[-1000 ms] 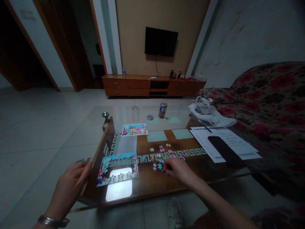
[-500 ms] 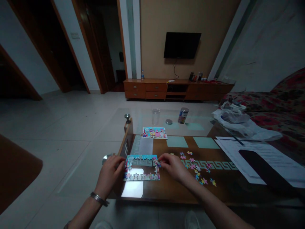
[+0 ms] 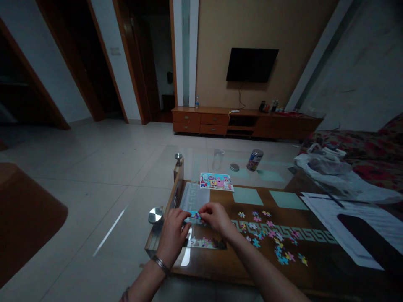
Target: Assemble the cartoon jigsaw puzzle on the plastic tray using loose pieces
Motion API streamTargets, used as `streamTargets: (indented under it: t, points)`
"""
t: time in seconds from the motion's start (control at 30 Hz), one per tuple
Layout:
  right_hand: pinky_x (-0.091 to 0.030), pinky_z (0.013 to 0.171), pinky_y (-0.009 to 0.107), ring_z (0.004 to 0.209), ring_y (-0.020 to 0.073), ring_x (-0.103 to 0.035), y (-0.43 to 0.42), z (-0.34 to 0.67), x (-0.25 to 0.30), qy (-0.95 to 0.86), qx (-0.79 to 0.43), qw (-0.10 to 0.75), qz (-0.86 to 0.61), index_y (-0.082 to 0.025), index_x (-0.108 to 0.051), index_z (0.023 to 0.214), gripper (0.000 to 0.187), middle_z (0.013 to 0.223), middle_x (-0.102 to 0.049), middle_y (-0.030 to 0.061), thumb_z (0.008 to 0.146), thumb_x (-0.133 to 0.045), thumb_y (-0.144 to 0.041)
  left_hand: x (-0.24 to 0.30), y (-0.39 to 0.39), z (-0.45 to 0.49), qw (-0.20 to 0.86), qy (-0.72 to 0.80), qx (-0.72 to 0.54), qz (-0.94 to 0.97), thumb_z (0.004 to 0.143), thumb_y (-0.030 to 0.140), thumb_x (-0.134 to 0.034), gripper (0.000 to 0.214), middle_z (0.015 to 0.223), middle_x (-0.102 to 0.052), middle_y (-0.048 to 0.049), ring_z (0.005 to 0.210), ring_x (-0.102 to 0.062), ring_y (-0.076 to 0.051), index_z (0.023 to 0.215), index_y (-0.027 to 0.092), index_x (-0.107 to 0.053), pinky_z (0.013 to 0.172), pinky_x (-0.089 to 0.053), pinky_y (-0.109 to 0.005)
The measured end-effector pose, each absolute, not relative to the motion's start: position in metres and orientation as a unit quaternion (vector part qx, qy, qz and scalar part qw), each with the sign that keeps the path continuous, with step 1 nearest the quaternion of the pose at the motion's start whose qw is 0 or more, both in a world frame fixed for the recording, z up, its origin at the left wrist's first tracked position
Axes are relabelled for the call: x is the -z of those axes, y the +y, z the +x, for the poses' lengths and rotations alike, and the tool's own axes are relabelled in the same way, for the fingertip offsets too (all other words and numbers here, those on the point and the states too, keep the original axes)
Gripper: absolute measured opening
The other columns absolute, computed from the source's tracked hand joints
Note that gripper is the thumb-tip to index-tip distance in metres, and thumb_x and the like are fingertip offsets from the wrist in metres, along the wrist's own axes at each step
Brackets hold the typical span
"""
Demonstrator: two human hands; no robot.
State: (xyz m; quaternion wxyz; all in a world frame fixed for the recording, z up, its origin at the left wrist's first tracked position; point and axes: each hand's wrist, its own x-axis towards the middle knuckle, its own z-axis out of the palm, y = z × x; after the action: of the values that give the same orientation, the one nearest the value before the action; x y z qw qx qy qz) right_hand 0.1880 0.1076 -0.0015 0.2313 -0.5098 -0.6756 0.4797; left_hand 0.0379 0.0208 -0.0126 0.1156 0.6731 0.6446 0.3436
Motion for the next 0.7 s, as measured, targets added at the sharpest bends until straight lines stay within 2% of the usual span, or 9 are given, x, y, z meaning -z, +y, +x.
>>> streamTargets:
  t: [0.13, 0.23, 0.4, 0.53, 0.7]
  points:
    - [-0.039, 0.051, 0.019, 0.050, 0.0082, -0.052, 0.106, 0.175, 0.003, -0.651, -0.519, 0.237, -0.500, -0.014, -0.064, 0.072, 0.020, 0.052, -0.055, -0.0050, 0.070, -0.056, 0.004, 0.017, 0.028, 0.038, 0.112, 0.650, -0.323, 0.679, 0.082, 0.013, -0.055, 0.021, 0.094, -0.060, -0.0053, 0.096, -0.052, -0.024, 0.100, 0.021, -0.063, 0.082, -0.042, -0.038]
    - [-0.040, 0.052, 0.019, 0.051, 0.0084, -0.053, 0.107, 0.171, 0.005, -0.649, -0.529, 0.241, -0.491, -0.014, -0.063, 0.077, 0.021, 0.053, -0.055, -0.0055, 0.070, -0.056, 0.005, 0.018, 0.032, 0.035, 0.119, 0.652, -0.316, 0.678, 0.081, 0.012, -0.056, 0.018, 0.092, -0.061, -0.0044, 0.094, -0.052, -0.024, 0.096, 0.021, -0.063, 0.080, -0.041, -0.037]
    - [-0.041, 0.056, 0.021, 0.058, 0.0099, -0.055, 0.108, 0.172, 0.006, -0.682, -0.507, 0.228, -0.476, -0.014, -0.064, 0.073, 0.018, 0.060, -0.060, -0.0024, 0.069, -0.059, 0.003, 0.017, 0.034, 0.032, 0.116, 0.661, -0.315, 0.671, 0.081, 0.013, -0.057, 0.010, 0.087, -0.062, -0.0044, 0.090, -0.053, -0.024, 0.088, 0.019, -0.062, 0.079, -0.040, -0.038]
    - [-0.044, 0.066, 0.024, 0.069, 0.0135, -0.060, 0.102, 0.179, 0.003, -0.752, -0.416, 0.216, -0.462, -0.015, -0.066, 0.076, 0.019, 0.072, -0.066, 0.0008, 0.068, -0.062, 0.001, 0.017, 0.033, 0.033, 0.105, 0.667, -0.313, 0.668, 0.081, 0.012, -0.058, 0.009, 0.087, -0.062, -0.0042, 0.089, -0.053, -0.024, 0.086, 0.019, -0.062, 0.079, -0.040, -0.038]
    - [-0.043, 0.076, 0.030, 0.086, 0.0194, -0.059, 0.093, 0.191, -0.009, -0.831, -0.206, 0.211, -0.471, -0.018, -0.067, 0.088, 0.022, 0.089, -0.065, 0.0049, 0.073, -0.060, -0.003, 0.015, 0.033, 0.031, 0.085, 0.678, -0.318, 0.657, 0.081, 0.013, -0.058, 0.009, 0.087, -0.062, -0.0040, 0.090, -0.053, -0.024, 0.086, 0.019, -0.061, 0.079, -0.040, -0.038]
